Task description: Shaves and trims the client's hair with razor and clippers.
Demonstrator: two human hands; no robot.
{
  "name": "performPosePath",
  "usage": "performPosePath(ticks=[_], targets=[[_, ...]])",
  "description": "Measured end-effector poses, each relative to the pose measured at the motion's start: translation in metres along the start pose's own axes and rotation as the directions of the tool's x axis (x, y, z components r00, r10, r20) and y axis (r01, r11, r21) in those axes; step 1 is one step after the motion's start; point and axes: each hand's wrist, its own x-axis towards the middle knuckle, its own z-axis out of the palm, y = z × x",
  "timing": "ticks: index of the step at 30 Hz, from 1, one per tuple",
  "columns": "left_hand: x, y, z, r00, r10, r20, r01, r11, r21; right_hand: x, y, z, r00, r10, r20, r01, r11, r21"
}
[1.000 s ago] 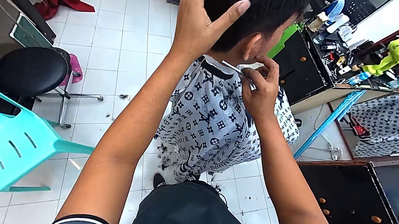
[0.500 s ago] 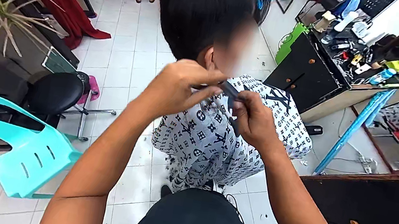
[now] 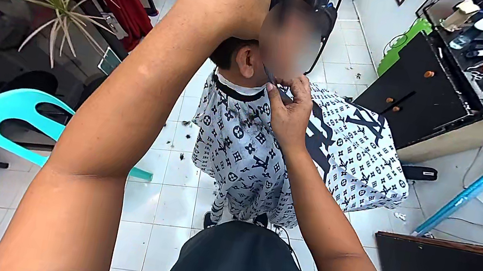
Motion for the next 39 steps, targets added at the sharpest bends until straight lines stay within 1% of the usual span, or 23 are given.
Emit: performPosePath(ticks=[7,16,27,35,39], targets=[[0.004,0.002,0.004,1.0,-0.024,-0.001,0.024,0.999,0.044,0.006,0.002,0.008,0.998,-0.002,-0.064,0.003,1.0,0.017],[0.006,0.001,0.007,0.999,-0.012,-0.029,0.013,1.0,0.014,0.009,0.003,0.008,0.998,0.006,-0.064,-0.007,1.0,-0.013],[0.007,0.0,0.008,0.999,-0.018,-0.036,0.018,1.0,0.014,0.013,0.005,0.008,0.998,-0.02,-0.054,0.018,0.999,-0.029],[0.007,-0.002,0.011,0.998,-0.017,-0.053,0.017,1.0,0.011,0.013,0.007,0.009,0.998,-0.014,-0.062,0.015,1.0,0.009],[0.007,-0.004,0.01,0.999,-0.016,-0.031,0.016,1.0,0.008,0.01,0.01,0.007,0.997,-0.032,-0.07,0.034,0.999,0.025]])
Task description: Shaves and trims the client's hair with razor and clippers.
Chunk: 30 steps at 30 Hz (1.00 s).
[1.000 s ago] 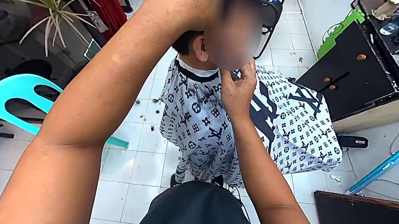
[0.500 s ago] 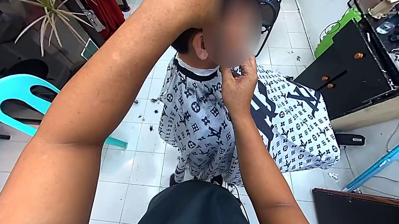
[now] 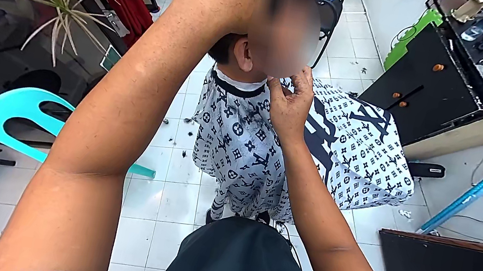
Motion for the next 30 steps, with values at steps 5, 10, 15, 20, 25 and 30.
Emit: performPosePath(ticks=[5,10,15,20,25,30], targets=[[-0.001,0.002,0.0,1.0,0.0,0.013,0.0,1.0,0.005,0.0,0.0,0.001,1.0,0.014,0.011,-0.013,1.0,-0.017],[-0.001,0.003,0.001,1.0,-0.007,-0.001,0.007,1.0,0.004,0.002,-0.001,0.001,1.0,0.015,0.025,-0.014,0.999,-0.044],[0.0,0.002,0.002,1.0,-0.012,-0.01,0.012,1.0,0.007,-0.001,0.0,0.001,1.0,0.004,0.013,-0.004,1.0,-0.015],[-0.001,-0.001,0.004,1.0,0.023,-0.01,-0.023,1.0,0.0,-0.008,0.007,-0.001,1.0,0.013,-0.01,-0.012,0.999,0.041],[0.0,-0.001,0.006,0.999,0.029,-0.028,-0.028,0.999,0.038,-0.007,0.01,0.004,1.0,0.024,-0.005,-0.024,1.0,0.001],[-0.001,-0.001,0.005,1.0,0.018,-0.019,-0.017,0.999,0.047,-0.005,0.012,0.007,1.0,-0.005,0.001,0.005,1.0,-0.003]])
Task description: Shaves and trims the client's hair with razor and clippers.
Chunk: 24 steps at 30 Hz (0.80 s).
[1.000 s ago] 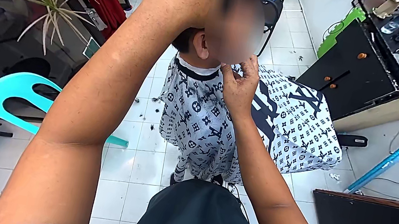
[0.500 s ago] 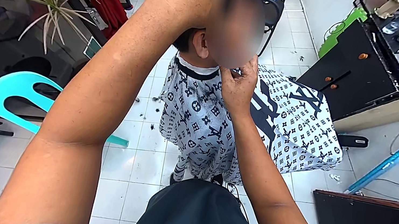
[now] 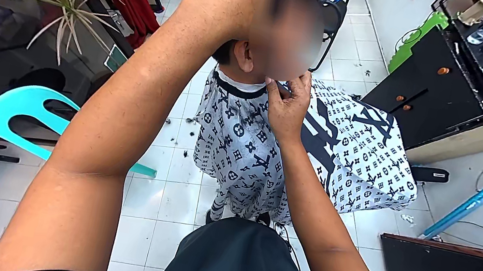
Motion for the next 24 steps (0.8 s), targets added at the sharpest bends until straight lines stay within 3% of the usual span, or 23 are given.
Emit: performPosePath(ticks=[6,8,9,11,13,18,24], targets=[[-0.001,-0.007,0.001,0.998,0.023,-0.05,-0.025,0.999,-0.043,-0.002,0.001,-0.006,0.999,-0.028,0.024,0.027,1.0,0.013],[-0.014,-0.012,0.005,0.97,0.029,-0.241,-0.047,0.997,-0.069,-0.005,-0.004,-0.03,0.999,-0.019,0.028,0.018,1.0,0.017],[-0.023,-0.014,0.009,0.914,0.014,-0.406,-0.053,0.995,-0.085,-0.008,-0.007,-0.048,0.999,-0.018,0.036,0.018,1.0,0.001],[-0.046,-0.013,0.025,0.733,-0.033,-0.679,-0.092,0.985,-0.147,-0.014,-0.01,-0.089,0.999,-0.016,0.048,0.018,0.999,-0.039],[-0.07,-0.002,0.052,0.65,-0.059,-0.758,-0.147,0.968,-0.202,-0.019,-0.013,-0.122,0.999,-0.025,0.019,0.026,0.998,-0.054],[-0.085,0.022,0.129,0.742,-0.055,-0.668,-0.113,0.972,-0.206,-0.018,-0.009,-0.169,0.997,0.009,0.075,-0.007,1.0,-0.024],[-0.095,0.033,0.163,0.825,-0.052,-0.562,-0.014,0.994,-0.112,-0.013,-0.007,-0.191,0.979,0.006,0.203,-0.021,0.997,0.073]])
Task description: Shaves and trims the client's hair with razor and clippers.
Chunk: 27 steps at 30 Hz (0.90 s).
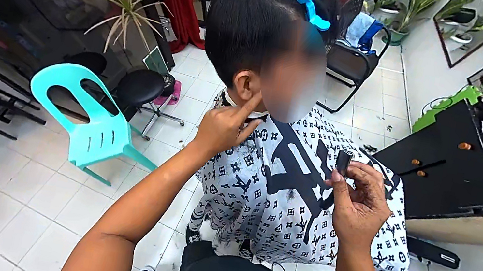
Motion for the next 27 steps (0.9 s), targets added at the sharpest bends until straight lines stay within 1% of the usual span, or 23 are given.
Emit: performPosePath(ticks=[2,3,4,5,6,7,8,9,10,11,12,13,15,16,17,18,19,20,21,22,24,25,27], targets=[[-0.021,0.01,0.006,1.0,-0.011,0.02,0.011,1.0,-0.006,-0.005,-0.005,-0.012,0.999,-0.005,0.04,0.003,0.999,0.049],[-0.032,0.022,0.007,0.999,-0.029,0.039,0.031,0.999,-0.042,-0.007,-0.009,-0.018,0.999,-0.008,0.051,0.004,0.996,0.092],[-0.041,0.039,0.008,0.997,-0.049,0.056,0.055,0.991,-0.12,-0.009,-0.015,-0.024,0.998,-0.011,0.059,0.003,0.99,0.142],[-0.048,0.062,0.011,0.994,-0.075,0.083,0.094,0.963,-0.253,-0.012,-0.021,-0.029,0.999,-0.004,0.053,-0.007,0.98,0.198],[-0.054,0.091,0.016,0.983,-0.106,0.15,0.16,0.893,-0.42,-0.016,-0.027,-0.034,0.999,0.027,0.035,-0.035,0.967,0.254],[-0.058,0.122,0.021,0.959,-0.115,0.258,0.251,0.767,-0.59,-0.022,-0.033,-0.04,0.996,0.087,0.003,-0.084,0.944,0.319],[-0.062,0.152,0.028,0.914,-0.075,0.398,0.361,0.594,-0.718,-0.029,-0.039,-0.045,0.986,0.163,-0.047,-0.131,0.909,0.396],[-0.067,0.178,0.035,0.845,0.017,0.534,0.483,0.405,-0.776,-0.033,-0.044,-0.051,0.966,0.239,-0.097,-0.166,0.864,0.475],[-0.075,0.197,0.044,0.766,0.134,0.629,0.596,0.221,-0.772,-0.036,-0.048,-0.057,0.942,0.307,-0.137,-0.189,0.82,0.54],[-0.085,0.211,0.053,0.701,0.249,0.669,0.68,0.053,-0.732,-0.039,-0.051,-0.066,0.92,0.359,-0.157,-0.209,0.788,0.579],[-0.093,0.222,0.061,0.658,0.343,0.67,0.732,-0.081,-0.677,-0.042,-0.051,-0.078,0.907,0.394,-0.151,-0.238,0.774,0.587],[-0.099,0.23,0.067,0.635,0.407,0.657,0.761,-0.186,-0.621,-0.046,-0.05,-0.093,0.899,0.42,-0.125,-0.283,0.775,0.565],[-0.105,0.238,0.076,0.632,0.435,0.642,0.775,-0.348,-0.527,-0.059,-0.045,-0.127,0.881,0.473,-0.017,-0.424,0.805,0.416],[-0.104,0.239,0.081,0.649,0.417,0.637,0.76,-0.391,-0.519,-0.067,-0.04,-0.145,0.854,0.515,0.072,-0.513,0.811,0.283],[-0.099,0.239,0.088,0.669,0.396,0.629,0.742,-0.402,-0.537,-0.074,-0.034,-0.161,0.798,0.579,0.164,-0.597,0.796,0.096],[-0.092,0.24,0.096,0.686,0.38,0.621,0.728,-0.377,-0.573,-0.08,-0.026,-0.175,0.706,0.67,0.229,-0.665,0.738,-0.112],[-0.085,0.243,0.104,0.695,0.362,0.621,0.719,-0.33,-0.612,-0.086,-0.013,-0.189,0.609,0.75,0.256,-0.696,0.661,-0.28],[-0.077,0.248,0.113,0.694,0.348,0.63,0.718,-0.272,-0.641,-0.091,0.003,-0.204,0.535,0.808,0.247,-0.703,0.588,-0.401],[-0.069,0.257,0.122,0.688,0.348,0.637,0.719,-0.215,-0.66,-0.094,0.02,-0.224,0.485,0.849,0.209,-0.708,0.521,-0.476],[-0.061,0.268,0.133,0.684,0.355,0.637,0.717,-0.165,-0.678,-0.094,0.036,-0.247,0.46,0.875,0.15,-0.727,0.468,-0.502],[-0.046,0.297,0.162,0.663,0.395,0.636,0.722,-0.114,-0.682,-0.077,0.062,-0.306,0.451,0.893,-0.003,-0.793,0.399,-0.46],[-0.041,0.314,0.181,0.644,0.417,0.642,0.735,-0.104,-0.67,-0.065,0.074,-0.342,0.462,0.883,-0.084,-0.824,0.392,-0.409],[-0.032,0.355,0.228,0.581,0.43,0.691,0.785,-0.075,-0.614,-0.041,0.109,-0.429,0.512,0.817,-0.265,-0.85,0.437,-0.294]])
